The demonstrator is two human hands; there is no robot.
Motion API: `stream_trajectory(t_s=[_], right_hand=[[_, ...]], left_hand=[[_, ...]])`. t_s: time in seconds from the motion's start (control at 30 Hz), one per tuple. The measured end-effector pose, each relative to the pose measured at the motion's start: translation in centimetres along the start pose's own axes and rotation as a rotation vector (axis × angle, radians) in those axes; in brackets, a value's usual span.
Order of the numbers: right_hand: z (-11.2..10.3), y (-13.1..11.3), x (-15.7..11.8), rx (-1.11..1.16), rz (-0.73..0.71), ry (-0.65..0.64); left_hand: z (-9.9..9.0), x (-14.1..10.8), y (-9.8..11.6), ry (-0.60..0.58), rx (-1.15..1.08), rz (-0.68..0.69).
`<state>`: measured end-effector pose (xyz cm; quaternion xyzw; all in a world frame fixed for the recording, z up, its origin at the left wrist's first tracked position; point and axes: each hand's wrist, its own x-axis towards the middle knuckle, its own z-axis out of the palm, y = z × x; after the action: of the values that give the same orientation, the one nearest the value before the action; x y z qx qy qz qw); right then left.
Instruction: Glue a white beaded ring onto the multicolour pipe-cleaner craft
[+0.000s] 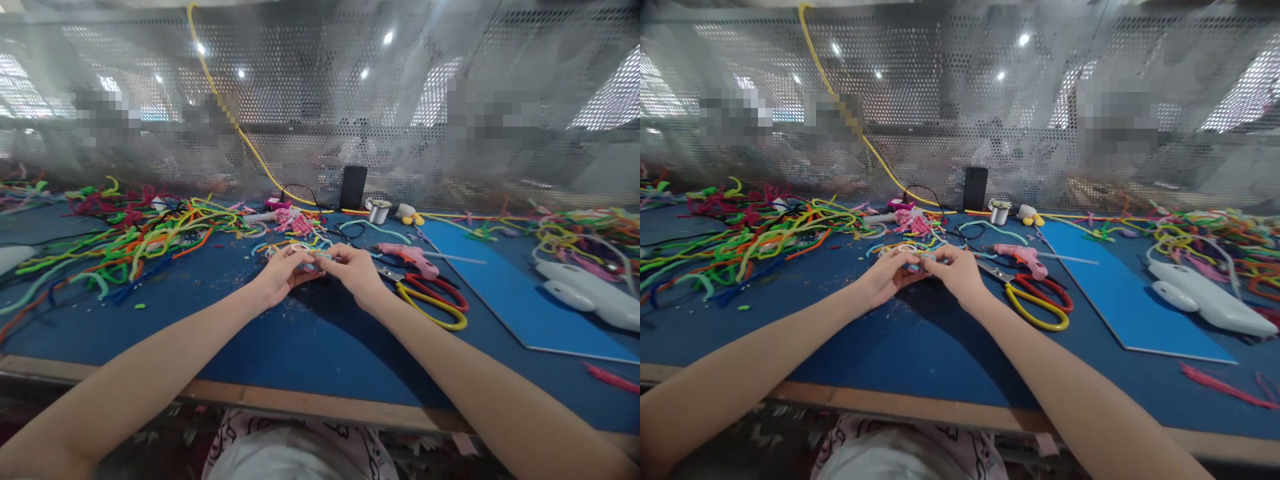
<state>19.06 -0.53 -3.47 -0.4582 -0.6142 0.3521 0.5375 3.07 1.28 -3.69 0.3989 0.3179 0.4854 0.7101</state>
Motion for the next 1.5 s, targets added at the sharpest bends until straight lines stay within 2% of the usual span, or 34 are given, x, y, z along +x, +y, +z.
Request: stream_trajectory(t_s=[0.3, 0.7, 1.0, 1.5], right_hand=[[-0.16, 0.25, 0.08, -0.004, -0.011, 0.014], [-0.19, -0.09, 0.22, -0.026, -0.035, 0.003], [-0.27, 0.12, 0.29, -0.052, -0.055, 0.007], [-0.22, -0.17, 0.17, -0.028, -0.042, 0.023]], left_hand=[[0.00, -0.24, 0.08, -0.025, 0.009, 0.013], [0.18, -0.23, 0.18, 0.007, 0.010, 0.004], [0.06, -0.02, 0.10, -0.027, 0.012, 0.009], [0.13, -0.17, -0.07, 0.006, 0.019, 0.015]])
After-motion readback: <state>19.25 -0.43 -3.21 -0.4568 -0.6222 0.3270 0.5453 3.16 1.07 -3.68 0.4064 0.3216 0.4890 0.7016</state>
